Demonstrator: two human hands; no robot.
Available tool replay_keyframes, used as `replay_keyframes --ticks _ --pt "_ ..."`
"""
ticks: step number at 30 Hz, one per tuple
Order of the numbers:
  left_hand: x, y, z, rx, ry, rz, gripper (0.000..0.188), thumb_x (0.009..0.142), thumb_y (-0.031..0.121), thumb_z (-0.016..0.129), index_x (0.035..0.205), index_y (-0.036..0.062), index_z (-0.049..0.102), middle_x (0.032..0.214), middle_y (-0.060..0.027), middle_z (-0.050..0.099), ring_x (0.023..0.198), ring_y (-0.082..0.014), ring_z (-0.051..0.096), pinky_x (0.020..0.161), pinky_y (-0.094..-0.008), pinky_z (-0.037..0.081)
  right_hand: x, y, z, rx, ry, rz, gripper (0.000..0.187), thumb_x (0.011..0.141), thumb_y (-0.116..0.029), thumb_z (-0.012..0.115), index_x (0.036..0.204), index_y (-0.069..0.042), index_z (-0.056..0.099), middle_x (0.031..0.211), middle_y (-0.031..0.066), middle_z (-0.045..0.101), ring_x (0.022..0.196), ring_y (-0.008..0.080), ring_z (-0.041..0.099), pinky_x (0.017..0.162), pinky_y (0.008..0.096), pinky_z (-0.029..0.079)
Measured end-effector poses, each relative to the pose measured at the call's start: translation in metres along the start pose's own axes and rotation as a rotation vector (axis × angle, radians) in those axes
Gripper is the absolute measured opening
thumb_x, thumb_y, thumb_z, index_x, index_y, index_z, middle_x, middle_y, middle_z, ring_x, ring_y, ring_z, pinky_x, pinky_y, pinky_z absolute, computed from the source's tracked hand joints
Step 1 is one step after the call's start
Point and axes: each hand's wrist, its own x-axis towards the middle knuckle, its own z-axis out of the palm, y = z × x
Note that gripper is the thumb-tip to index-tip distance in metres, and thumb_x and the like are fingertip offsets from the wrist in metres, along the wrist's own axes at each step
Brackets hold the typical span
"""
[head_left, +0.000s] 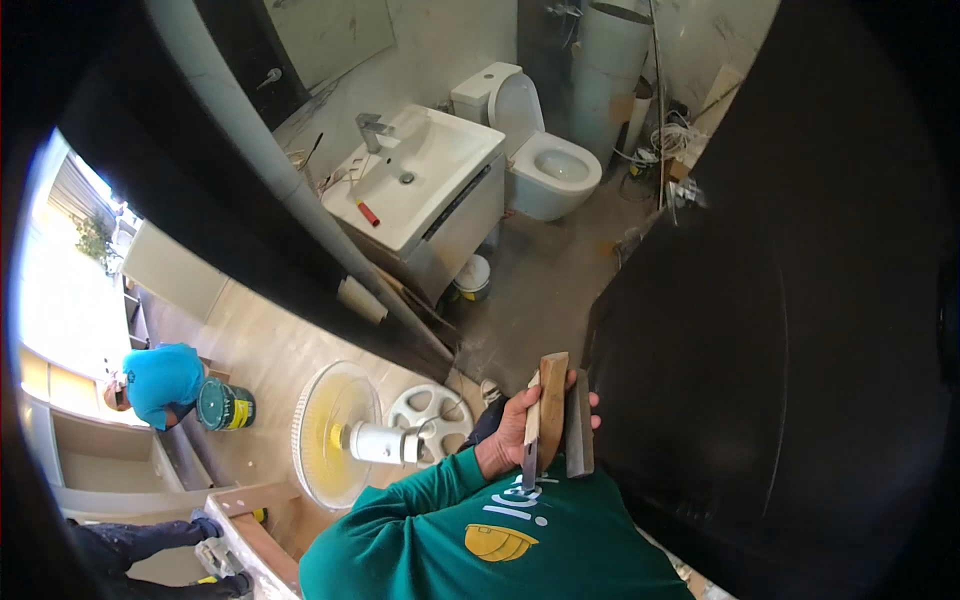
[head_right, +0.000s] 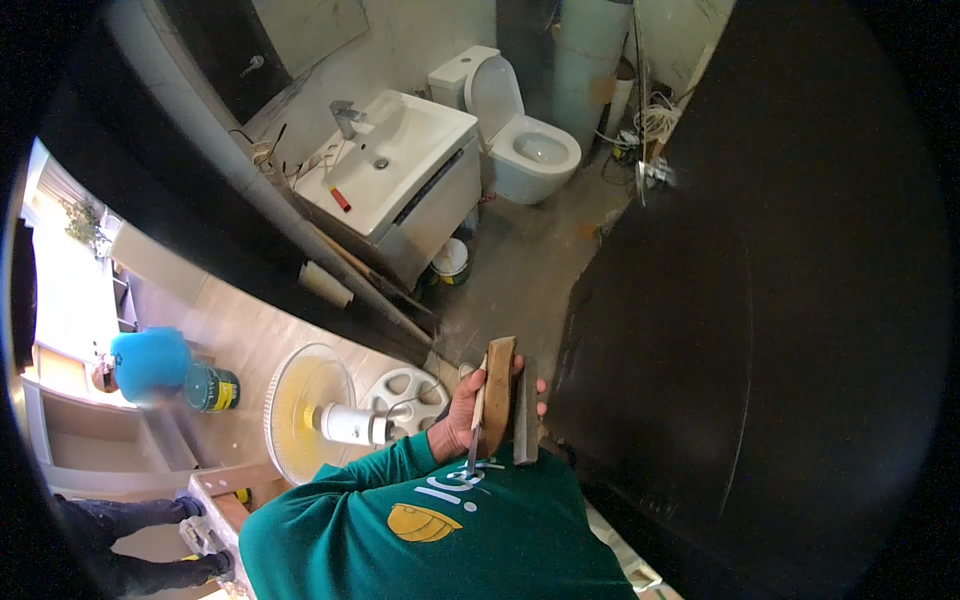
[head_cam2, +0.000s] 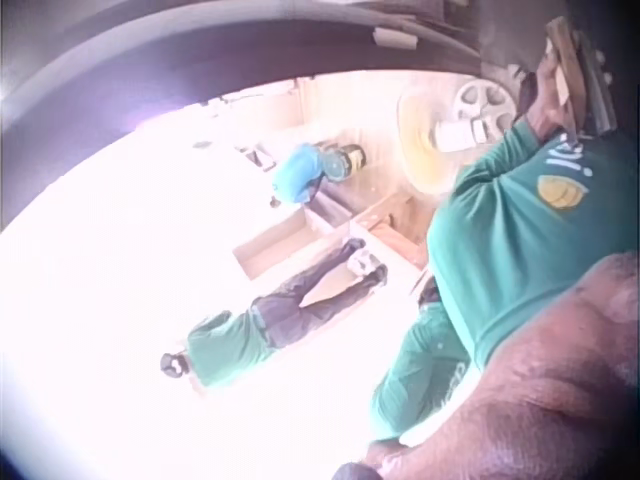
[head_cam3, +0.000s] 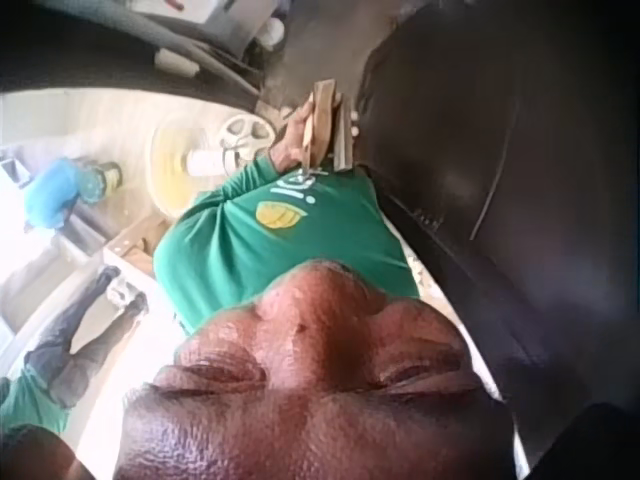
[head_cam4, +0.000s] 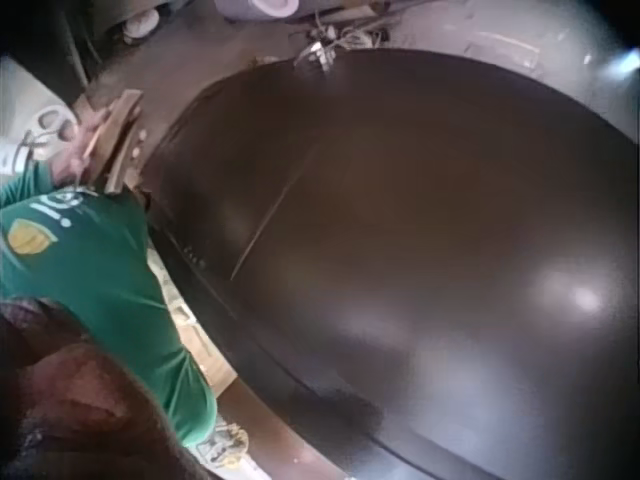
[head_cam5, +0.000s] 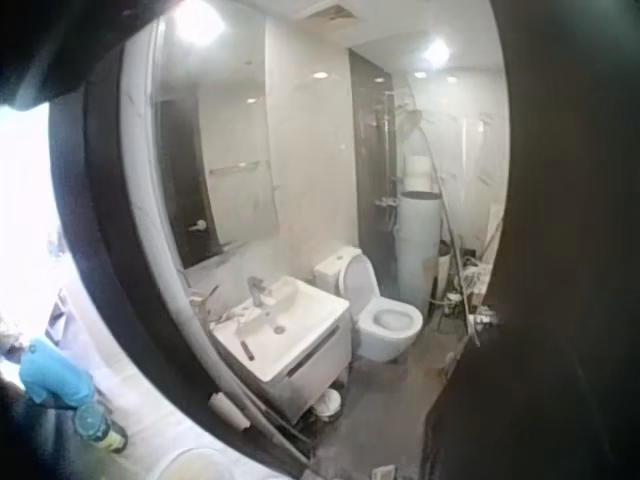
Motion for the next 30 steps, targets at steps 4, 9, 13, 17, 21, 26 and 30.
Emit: replay_keyframes --ticks 4,9,13,17,21,26,30 --pt "0.03 0.067 0.011 0.038 -0.067 0.004 0.061 0.09 0.045 0.079 0.144 0.0253 0.06 0.15 -0.0221 0.052 0.136 -0.0483 0.054 0.112 -0.0663 0.045 0.039 -0.047 -0.034 -0.025 0.001 -0.002 0.034 0.096 -0.019 0.066 0.116 0.008 0.072 0.106 0.0178 0.076 0.093 0.0311 0.069 0.079 0.0473 0.055" --pt "0.047 0.137 0.047 0.051 -0.041 0.036 0.062 0.089 0.044 0.081 0.145 0.0256 0.061 0.149 -0.0221 0.053 0.134 -0.0481 0.056 0.116 -0.0646 0.042 0.068 -0.098 -0.079 -0.004 0.05 0.023 0.033 0.097 -0.018 0.066 0.117 0.007 0.072 0.107 0.0176 0.075 0.095 0.0309 0.069 0.079 0.0469 0.055" --pt "0.047 0.183 0.065 0.031 -0.028 0.11 0.062 0.088 0.043 0.081 0.145 0.0276 0.061 0.151 -0.0229 0.053 0.132 -0.0482 0.057 0.116 -0.0643 0.042 0.086 -0.135 -0.116 0.042 0.097 0.046 0.033 0.097 -0.018 0.066 0.117 0.007 0.072 0.107 0.0174 0.075 0.095 0.0308 0.069 0.079 0.0466 0.055" --pt "0.048 0.217 0.06 0.065 -0.09 0.214 0.063 0.089 0.045 0.08 0.147 0.029 0.059 0.153 -0.0234 0.052 0.133 -0.0487 0.057 0.114 -0.065 0.044 0.106 -0.163 -0.148 0.082 0.126 0.073 0.032 0.097 -0.017 0.066 0.118 0.007 0.072 0.108 0.0173 0.075 0.096 0.0307 0.068 0.079 0.0462 0.055" --pt "0.048 0.241 0.054 0.107 -0.108 0.393 0.064 0.091 0.049 0.077 0.149 0.0303 0.056 0.154 -0.0237 0.052 0.133 -0.0496 0.058 0.112 -0.0654 0.047 0.136 -0.187 -0.174 0.031 0.078 0.096 0.032 0.098 -0.017 0.067 0.118 0.007 0.072 0.108 0.0171 0.075 0.097 0.0306 0.068 0.079 0.0459 0.055" --pt "0.053 0.267 0.042 0.162 -0.071 0.64 0.068 0.092 0.052 0.075 0.152 0.0307 0.052 0.155 -0.024 0.051 0.131 -0.0495 0.059 0.11 -0.0654 0.048 0.2 -0.209 -0.228 -0.145 -0.053 0.109 0.031 0.098 -0.016 0.067 0.119 0.007 0.072 0.108 0.0169 0.074 0.098 0.0304 0.068 0.08 0.0455 0.056" --pt "0.071 0.287 0.054 0.245 -0.004 0.878 0.065 0.091 0.053 0.076 0.148 0.0295 0.055 0.148 -0.0216 0.056 0.129 -0.047 0.061 0.109 -0.0637 0.05 0.272 -0.225 -0.272 -0.287 -0.154 0.102 0.031 0.098 -0.016 0.067 0.119 0.006 0.072 0.109 0.0167 0.074 0.099 0.0303 0.068 0.08 0.0451 0.056"
